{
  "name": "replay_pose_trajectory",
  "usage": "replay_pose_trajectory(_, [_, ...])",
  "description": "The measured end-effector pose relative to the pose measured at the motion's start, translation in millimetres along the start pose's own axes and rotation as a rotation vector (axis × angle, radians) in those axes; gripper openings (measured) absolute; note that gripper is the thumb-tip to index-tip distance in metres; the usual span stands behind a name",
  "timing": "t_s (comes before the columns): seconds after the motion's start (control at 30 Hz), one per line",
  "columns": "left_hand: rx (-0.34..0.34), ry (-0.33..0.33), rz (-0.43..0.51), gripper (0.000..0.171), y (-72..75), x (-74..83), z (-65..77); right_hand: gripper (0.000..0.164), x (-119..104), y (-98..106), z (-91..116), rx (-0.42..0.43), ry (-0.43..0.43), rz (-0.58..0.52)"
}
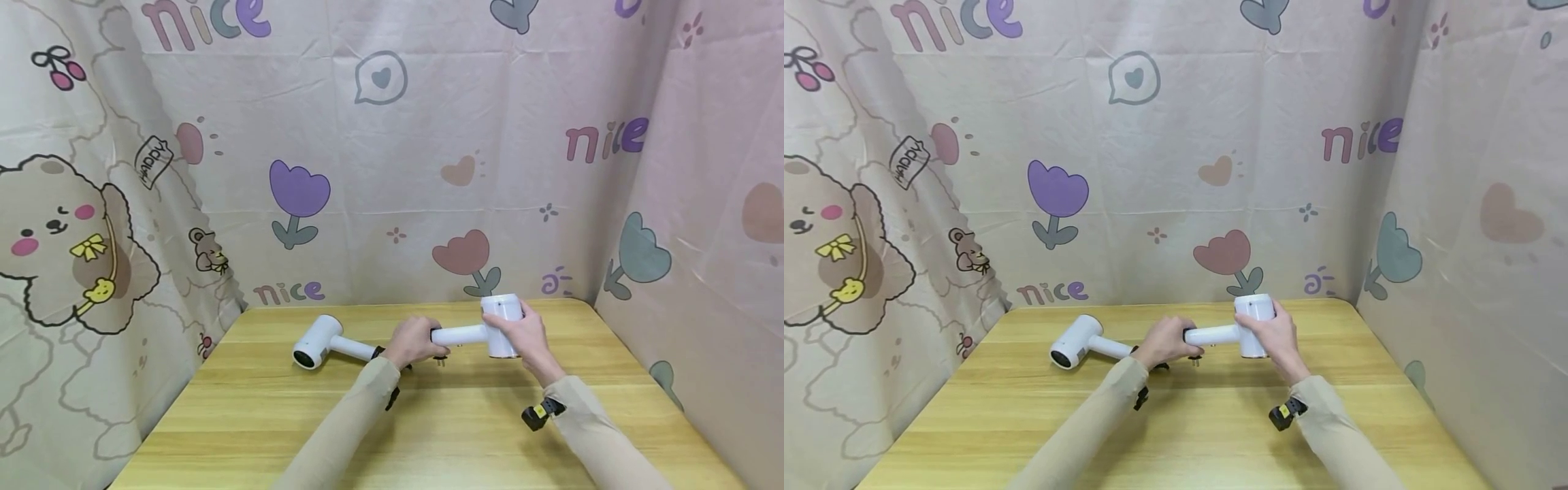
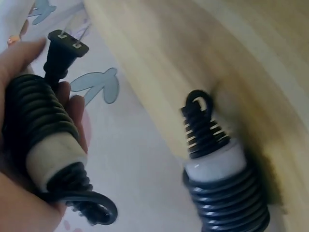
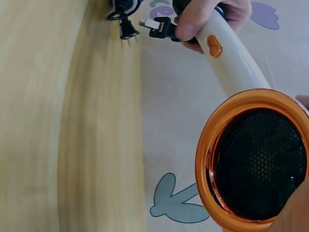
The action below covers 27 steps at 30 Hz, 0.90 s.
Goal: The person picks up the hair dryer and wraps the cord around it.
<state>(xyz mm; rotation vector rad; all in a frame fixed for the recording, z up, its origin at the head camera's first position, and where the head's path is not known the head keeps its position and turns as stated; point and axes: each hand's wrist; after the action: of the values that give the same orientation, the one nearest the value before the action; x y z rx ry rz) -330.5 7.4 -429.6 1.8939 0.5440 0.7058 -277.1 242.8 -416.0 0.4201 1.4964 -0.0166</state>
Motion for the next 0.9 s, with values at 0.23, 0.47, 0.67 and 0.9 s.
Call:
replay_pose_trajectory(0.23, [0.038,0.017,-0.293,0.042,-17.5,11.1,-3.2,0.085,6.4,-2.0,-3.7,-0.004,-0.059,-0.035])
replay_pose_trajectory(0.47, [0.024,0.104,-0.420,0.037,-30.6,21.3,-3.9,0.084,10.1,-3.4,-3.7,-0.025,-0.080,-0.056])
replay_pose_trajectory(0.67, [-0.018,0.121,-0.344,0.049,-40.2,27.4,-2.6,0.084,19.0,1.8,-6.4,-0.037,-0.126,-0.057])
replay_pose_trajectory(0.9, [-0.064,0.074,-0.300,0.043,-55.3,33.7,-5.5,0.090,35.9,16.1,-10.9,-0.036,-0.185,-0.002])
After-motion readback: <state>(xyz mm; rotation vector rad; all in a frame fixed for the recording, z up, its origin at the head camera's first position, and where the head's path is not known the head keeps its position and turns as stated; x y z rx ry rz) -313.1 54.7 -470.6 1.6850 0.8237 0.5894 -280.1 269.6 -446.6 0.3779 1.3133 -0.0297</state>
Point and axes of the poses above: each hand's wrist, its own z-axis away from the middle knuckle, its own y-axis out of the back of the hand, x = y × z, and after that the axes turned 9 degrees about -y, right-handed
